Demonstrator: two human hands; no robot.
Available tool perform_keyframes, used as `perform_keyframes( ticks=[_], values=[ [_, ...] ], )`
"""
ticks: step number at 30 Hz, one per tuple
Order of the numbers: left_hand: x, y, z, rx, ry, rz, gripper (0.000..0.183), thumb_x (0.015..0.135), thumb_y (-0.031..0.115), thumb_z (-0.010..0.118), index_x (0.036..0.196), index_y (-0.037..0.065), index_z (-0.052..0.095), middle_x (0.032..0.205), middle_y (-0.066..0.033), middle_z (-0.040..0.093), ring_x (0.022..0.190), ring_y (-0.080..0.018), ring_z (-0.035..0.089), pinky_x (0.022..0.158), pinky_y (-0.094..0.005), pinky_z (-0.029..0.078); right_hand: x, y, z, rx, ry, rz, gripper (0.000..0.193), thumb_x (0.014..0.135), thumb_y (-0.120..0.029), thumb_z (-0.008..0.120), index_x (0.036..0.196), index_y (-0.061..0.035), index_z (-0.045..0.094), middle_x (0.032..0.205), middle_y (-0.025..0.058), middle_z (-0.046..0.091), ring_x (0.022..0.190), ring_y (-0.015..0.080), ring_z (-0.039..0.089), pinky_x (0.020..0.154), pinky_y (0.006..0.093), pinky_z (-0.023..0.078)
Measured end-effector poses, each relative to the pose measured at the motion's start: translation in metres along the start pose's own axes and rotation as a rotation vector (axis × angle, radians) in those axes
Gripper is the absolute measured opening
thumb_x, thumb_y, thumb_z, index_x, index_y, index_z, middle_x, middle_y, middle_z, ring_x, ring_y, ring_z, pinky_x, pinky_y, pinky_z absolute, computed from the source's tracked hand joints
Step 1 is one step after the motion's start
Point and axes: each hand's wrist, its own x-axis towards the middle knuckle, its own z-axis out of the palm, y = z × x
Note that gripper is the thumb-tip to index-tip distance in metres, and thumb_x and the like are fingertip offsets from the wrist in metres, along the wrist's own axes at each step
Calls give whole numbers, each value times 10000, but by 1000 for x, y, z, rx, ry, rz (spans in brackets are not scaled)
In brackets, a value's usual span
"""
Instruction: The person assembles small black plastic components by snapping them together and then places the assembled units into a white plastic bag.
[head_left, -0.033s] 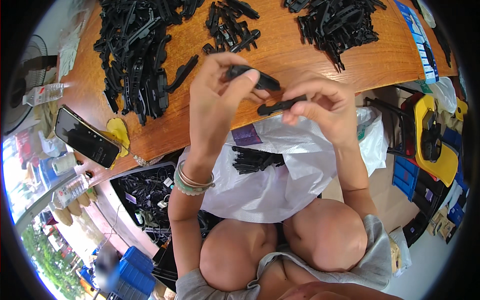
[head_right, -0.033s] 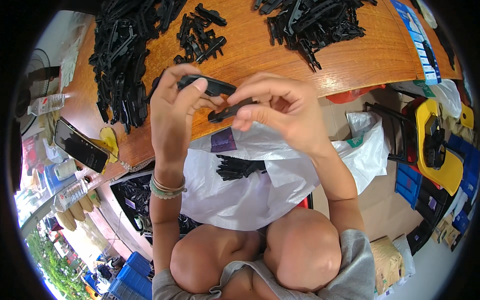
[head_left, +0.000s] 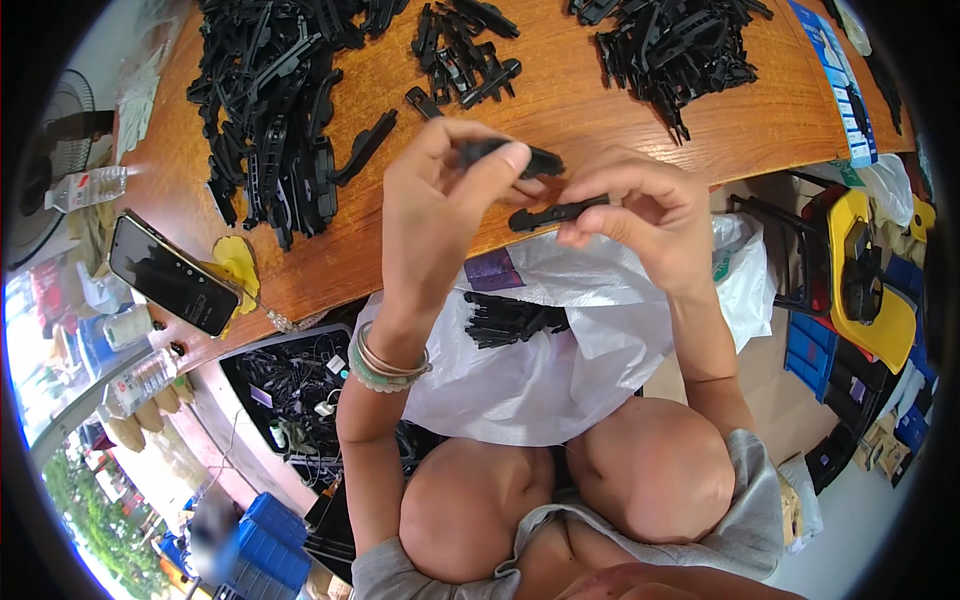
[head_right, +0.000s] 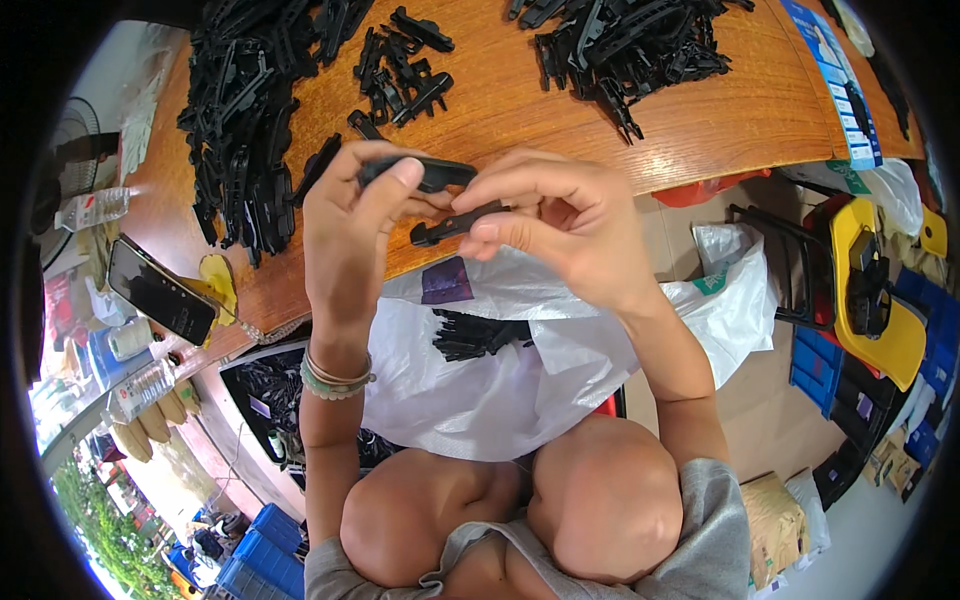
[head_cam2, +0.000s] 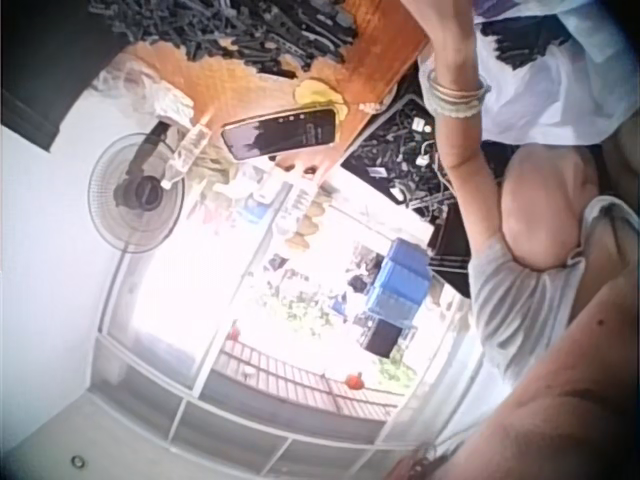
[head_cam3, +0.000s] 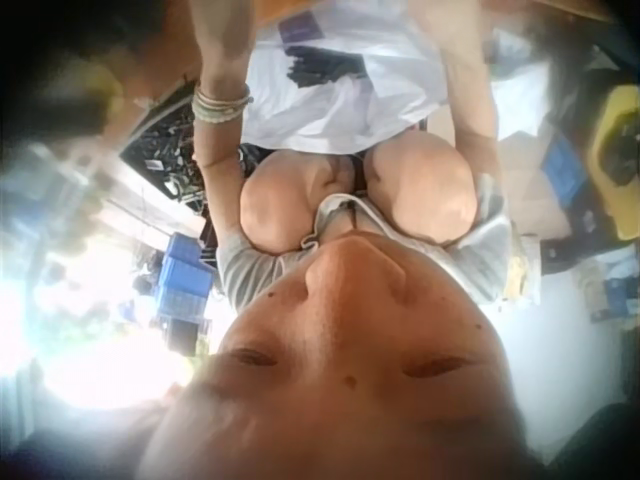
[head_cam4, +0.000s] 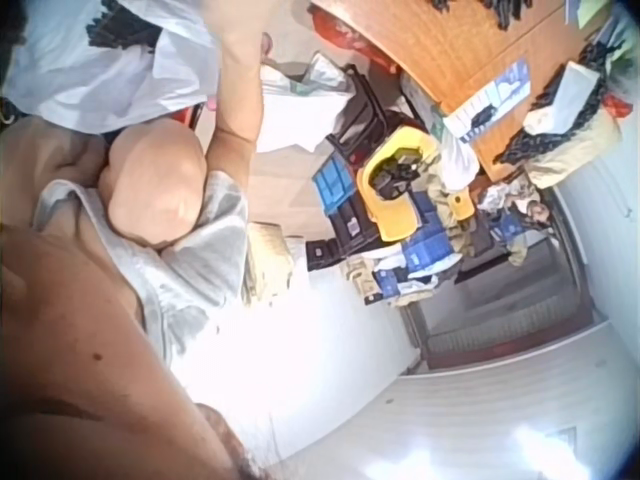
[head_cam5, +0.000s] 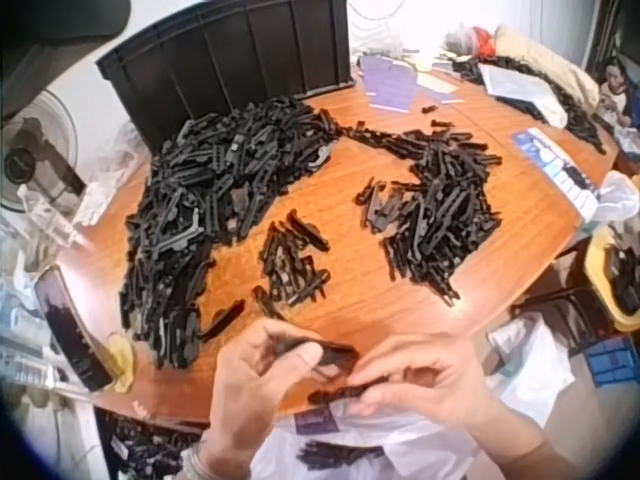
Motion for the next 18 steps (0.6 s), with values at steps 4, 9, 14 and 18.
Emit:
perform_keyframes(
  ticks=[4, 9, 14, 18],
  values=[
    [-7, -1, 0, 268, -17, 51, 167, 900, 52, 535, 984, -89, 565, 907, -131, 648, 818, -174, 647, 727, -270, 532, 0, -1, 9, -232, 76, -70, 184, 780, 128, 610, 951, 74, 653, 960, 150, 617, 711, 188, 660, 653, 232, 532],
    [-14, 2, -1, 162, -198, 24, 262, 909, 89, 554, 1105, -84, 576, 935, -93, 658, 849, -120, 618, 757, -237, 501, -1, 2, 7, -360, 128, -167, 178, 769, 132, 618, 928, 68, 663, 966, 145, 615, 742, 172, 655, 652, 226, 528],
    [-19, -1, -2, 533, -246, 260, 292, 826, 109, 667, 1070, -36, 597, 831, -145, 660, 672, -161, 630, 610, -268, 493, -4, 10, 7, -277, 163, -182, 178, 769, 114, 638, 937, 62, 665, 959, 138, 606, 762, 143, 637, 613, 208, 497],
    [-20, -10, -9, 685, -189, 523, 308, 780, 81, 698, 1056, -19, 602, 830, -172, 642, 613, -240, 615, 549, -289, 478, 1, 2, 13, -549, 207, -272, 269, 728, 4, 720, 988, 31, 655, 917, 117, 598, 699, 132, 598, 595, 206, 476]
  ],
)
